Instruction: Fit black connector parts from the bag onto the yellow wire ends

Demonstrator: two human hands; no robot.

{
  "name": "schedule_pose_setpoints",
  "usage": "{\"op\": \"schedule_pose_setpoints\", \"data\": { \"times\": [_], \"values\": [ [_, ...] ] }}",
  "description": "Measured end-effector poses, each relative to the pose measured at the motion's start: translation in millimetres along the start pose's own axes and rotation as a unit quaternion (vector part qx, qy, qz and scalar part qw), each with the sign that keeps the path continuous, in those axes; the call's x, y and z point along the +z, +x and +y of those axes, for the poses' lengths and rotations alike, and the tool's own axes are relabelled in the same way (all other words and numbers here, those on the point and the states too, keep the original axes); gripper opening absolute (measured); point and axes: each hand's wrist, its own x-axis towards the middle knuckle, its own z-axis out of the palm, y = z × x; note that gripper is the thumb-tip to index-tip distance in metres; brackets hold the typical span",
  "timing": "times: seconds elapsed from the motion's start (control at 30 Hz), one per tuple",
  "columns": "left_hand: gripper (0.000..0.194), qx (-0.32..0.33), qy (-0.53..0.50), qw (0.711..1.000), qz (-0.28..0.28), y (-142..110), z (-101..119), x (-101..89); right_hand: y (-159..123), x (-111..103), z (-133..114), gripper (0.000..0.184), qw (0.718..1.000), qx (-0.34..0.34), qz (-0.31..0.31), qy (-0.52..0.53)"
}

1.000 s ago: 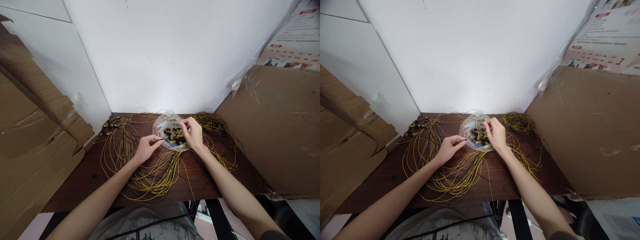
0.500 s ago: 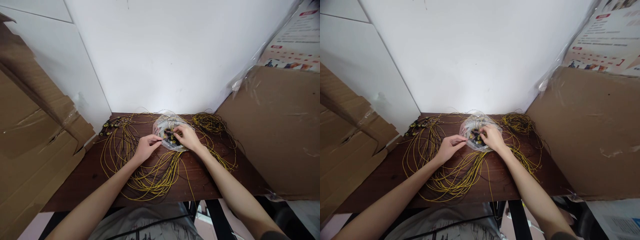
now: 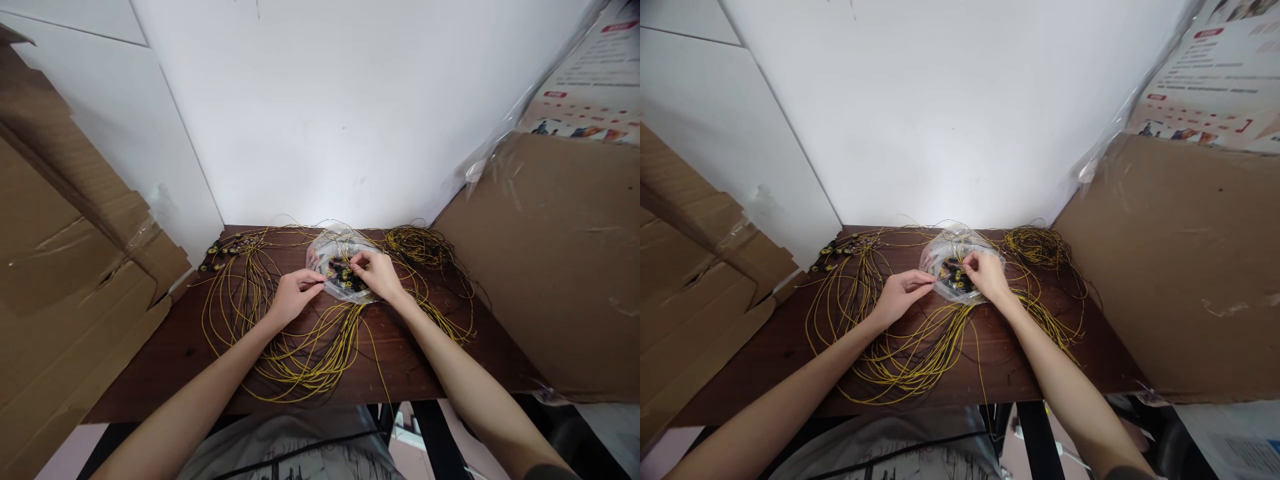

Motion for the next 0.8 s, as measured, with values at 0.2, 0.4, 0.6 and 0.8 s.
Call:
{"op": "schedule_pose_setpoints", "data": {
  "times": [0.2, 0.4, 0.6, 0.8],
  "values": [
    [0.016, 0.0, -0.002, 1.0, 0.011, 0, 1, 0.5, 1, -1, -3, 0.01, 0.998, -0.049, 0.024, -0.003],
    [0.015, 0.006, -0.007, 1.0, 0.014, 0, 1, 0.3, 1, 1, 0, 0.016, 0.999, -0.034, -0.006, 0.003],
    [0.016, 0.001, 0.0, 1.0, 0.01, 0, 3, 0.0, 0, 10, 6, 0.018, 0.998, -0.046, -0.03, 0.011],
    [0.016, 0.0, -0.001, 1.0, 0.014, -1, 4, 0.6, 0, 13, 6, 0.016, 0.999, -0.045, -0.011, -0.005]
  ]
}}
